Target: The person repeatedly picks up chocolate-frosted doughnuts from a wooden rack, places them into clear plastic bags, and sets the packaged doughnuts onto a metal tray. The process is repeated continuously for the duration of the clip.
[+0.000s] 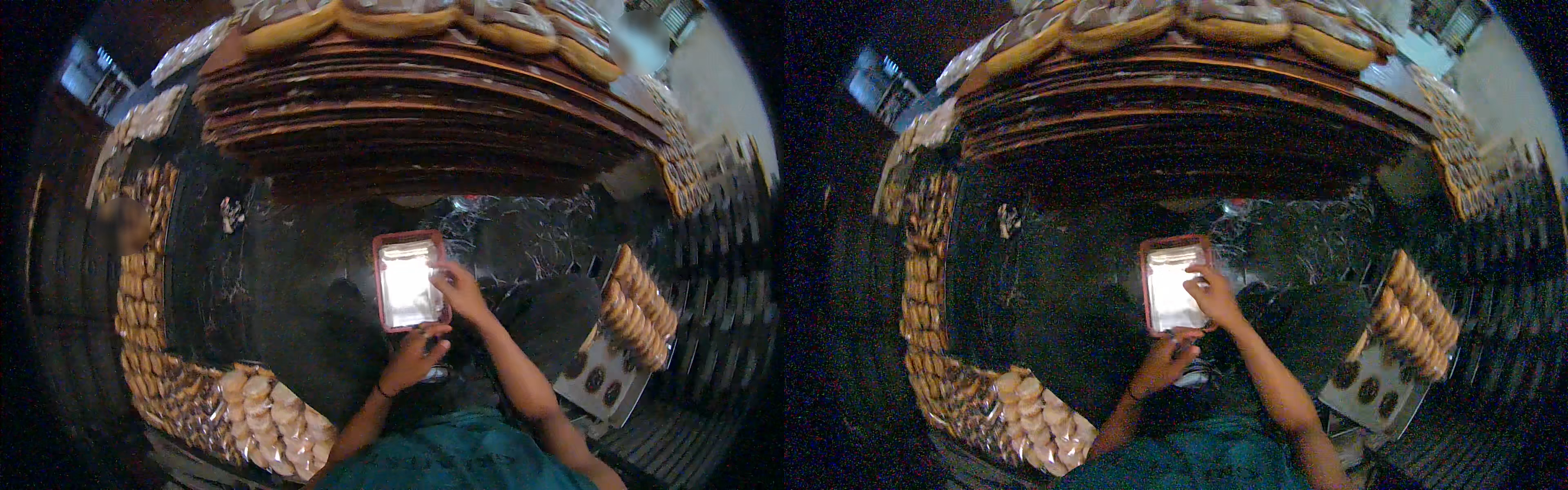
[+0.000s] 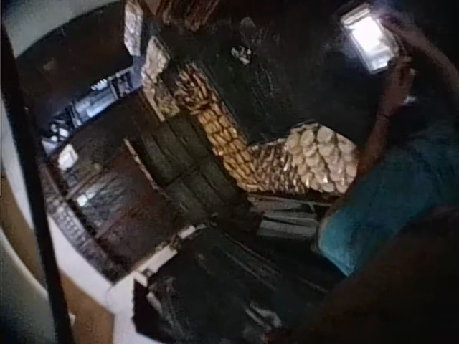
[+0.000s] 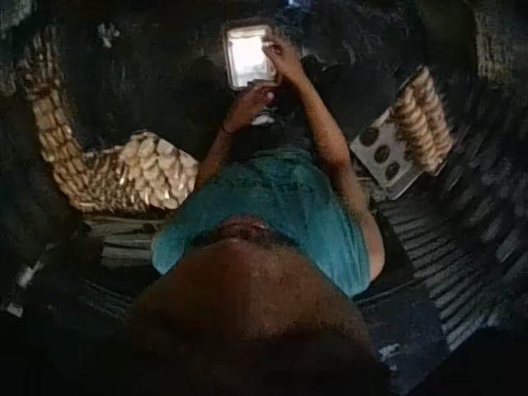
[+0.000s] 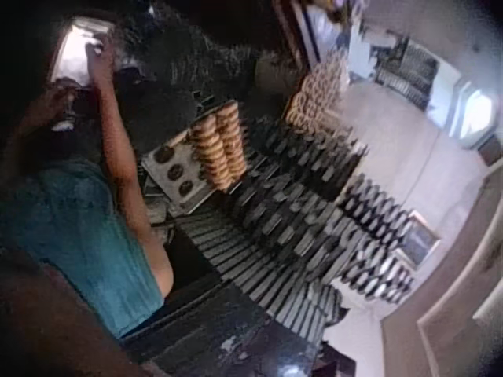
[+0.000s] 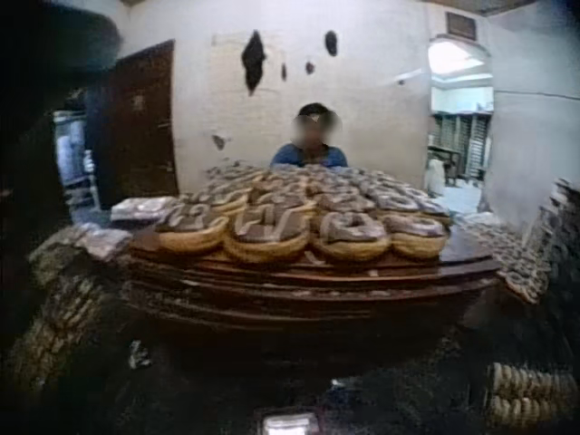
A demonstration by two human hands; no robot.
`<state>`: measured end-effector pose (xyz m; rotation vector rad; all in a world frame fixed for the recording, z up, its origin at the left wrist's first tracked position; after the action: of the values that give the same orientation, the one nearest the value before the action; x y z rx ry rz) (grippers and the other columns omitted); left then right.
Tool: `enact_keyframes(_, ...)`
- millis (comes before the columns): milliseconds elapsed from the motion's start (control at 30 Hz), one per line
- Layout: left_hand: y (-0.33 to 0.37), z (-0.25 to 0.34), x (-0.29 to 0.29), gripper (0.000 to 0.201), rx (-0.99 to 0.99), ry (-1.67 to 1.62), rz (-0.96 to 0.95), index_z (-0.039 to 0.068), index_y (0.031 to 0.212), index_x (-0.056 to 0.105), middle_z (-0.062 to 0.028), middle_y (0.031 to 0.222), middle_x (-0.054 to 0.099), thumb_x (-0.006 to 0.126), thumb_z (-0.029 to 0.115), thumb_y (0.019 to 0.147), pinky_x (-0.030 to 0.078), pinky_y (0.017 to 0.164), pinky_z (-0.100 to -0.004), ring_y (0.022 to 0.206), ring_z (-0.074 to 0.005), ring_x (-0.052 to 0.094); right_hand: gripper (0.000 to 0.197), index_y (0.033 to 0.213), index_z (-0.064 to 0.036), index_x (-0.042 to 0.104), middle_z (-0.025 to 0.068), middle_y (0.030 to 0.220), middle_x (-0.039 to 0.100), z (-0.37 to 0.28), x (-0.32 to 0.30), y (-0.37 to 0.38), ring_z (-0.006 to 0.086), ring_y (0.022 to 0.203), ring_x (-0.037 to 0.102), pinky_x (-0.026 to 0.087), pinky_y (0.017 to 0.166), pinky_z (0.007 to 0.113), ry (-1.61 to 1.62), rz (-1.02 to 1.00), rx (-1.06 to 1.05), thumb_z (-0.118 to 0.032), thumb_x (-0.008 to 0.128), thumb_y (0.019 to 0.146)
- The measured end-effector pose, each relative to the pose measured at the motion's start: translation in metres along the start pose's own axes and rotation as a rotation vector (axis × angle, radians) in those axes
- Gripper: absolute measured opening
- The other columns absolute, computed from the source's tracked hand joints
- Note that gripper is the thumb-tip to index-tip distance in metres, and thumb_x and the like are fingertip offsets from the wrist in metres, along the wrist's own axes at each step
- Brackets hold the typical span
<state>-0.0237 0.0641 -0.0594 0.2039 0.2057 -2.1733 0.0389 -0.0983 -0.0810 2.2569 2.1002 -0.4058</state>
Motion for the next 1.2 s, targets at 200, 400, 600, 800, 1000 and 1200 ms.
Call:
enact_keyframes(200, -0.002, 0.003, 0.017, 0.034, 0.122, 0.147, -0.020, 0.004, 0.113, 0.052, -0.0171, 0.112, 0.052, 0.056, 0.026, 0.087, 0.041, 0.091, -0.0405, 0.104, -0.0351, 0.051, 0.046, 0.101, 0.0003, 0.059, 0.0181, 0.107, 0.057, 0.215, 0.067, 0.098, 0.0322, 0.097, 0.054, 0.045, 0.084, 0.040, -0.761, -0.333, -0.150, -0.031, 0.072, 0.069)
enact_keyframes(400, -0.023, -0.015, 0.007, 0.038, -0.073, 0.087, 0.018, 0.006, 0.119, 0.050, -0.0165, 0.121, 0.048, 0.055, 0.027, 0.088, 0.039, 0.096, -0.0398, 0.112, -0.0354, 0.048, 0.054, 0.109, -0.0032, 0.051, 0.0189, 0.113, 0.045, 0.169, 0.102, 0.075, 0.0366, 0.107, 0.044, 0.044, 0.082, 0.052, -1.110, -0.427, -0.123, -0.030, 0.073, 0.069)
enact_keyframes(600, -0.016, -0.010, 0.009, 0.039, -0.051, 0.103, -0.036, 0.006, 0.120, 0.049, -0.0161, 0.121, 0.048, 0.053, 0.029, 0.089, 0.039, 0.097, -0.0393, 0.113, -0.0345, 0.047, 0.033, 0.092, -0.0026, 0.061, 0.0160, 0.110, 0.045, 0.177, 0.097, 0.079, 0.0334, 0.105, 0.044, 0.045, 0.079, 0.048, -1.198, -0.458, -0.208, -0.024, 0.071, 0.069)
enact_keyframes(800, -0.016, -0.017, 0.014, 0.041, -0.037, 0.108, -0.011, 0.006, 0.121, 0.047, -0.0159, 0.124, 0.047, 0.050, 0.033, 0.090, 0.035, 0.100, -0.0410, 0.117, -0.0350, 0.044, 0.046, 0.110, -0.0051, 0.049, 0.0154, 0.112, 0.047, 0.176, 0.106, 0.079, 0.0307, 0.106, 0.048, 0.043, 0.082, 0.053, -1.161, -0.504, -0.042, -0.024, 0.066, 0.072)
enact_keyframes(1000, -0.006, -0.038, 0.027, 0.039, 0.029, 0.178, -0.021, 0.002, 0.119, 0.048, -0.0186, 0.121, 0.048, 0.051, 0.029, 0.090, 0.036, 0.097, -0.0396, 0.116, -0.0340, 0.044, 0.036, 0.098, -0.0088, 0.063, 0.0101, 0.108, 0.058, 0.176, 0.089, 0.086, 0.0305, 0.101, 0.055, 0.040, 0.087, 0.054, -1.369, -0.449, -0.203, -0.030, 0.069, 0.070)
enact_keyframes(1200, -0.001, -0.050, 0.001, 0.042, -0.102, -0.345, -0.102, 0.003, 0.119, 0.049, -0.0113, 0.113, 0.053, 0.051, 0.034, 0.090, 0.040, 0.092, -0.0345, 0.106, -0.0206, 0.051, 0.029, 0.101, -0.0135, 0.068, 0.0155, 0.094, 0.065, 0.122, 0.068, 0.131, 0.0314, 0.083, 0.063, 0.049, 0.077, 0.041, -0.831, -0.766, -0.624, -0.018, 0.061, 0.073)
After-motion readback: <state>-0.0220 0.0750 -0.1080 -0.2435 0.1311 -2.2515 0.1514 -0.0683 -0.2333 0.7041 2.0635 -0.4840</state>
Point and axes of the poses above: each hand's wrist, its own y-axis towards the middle knuckle, its own x-axis out of the palm, z = x × y, the point moved 1 cm from there along y, towards the middle knuckle
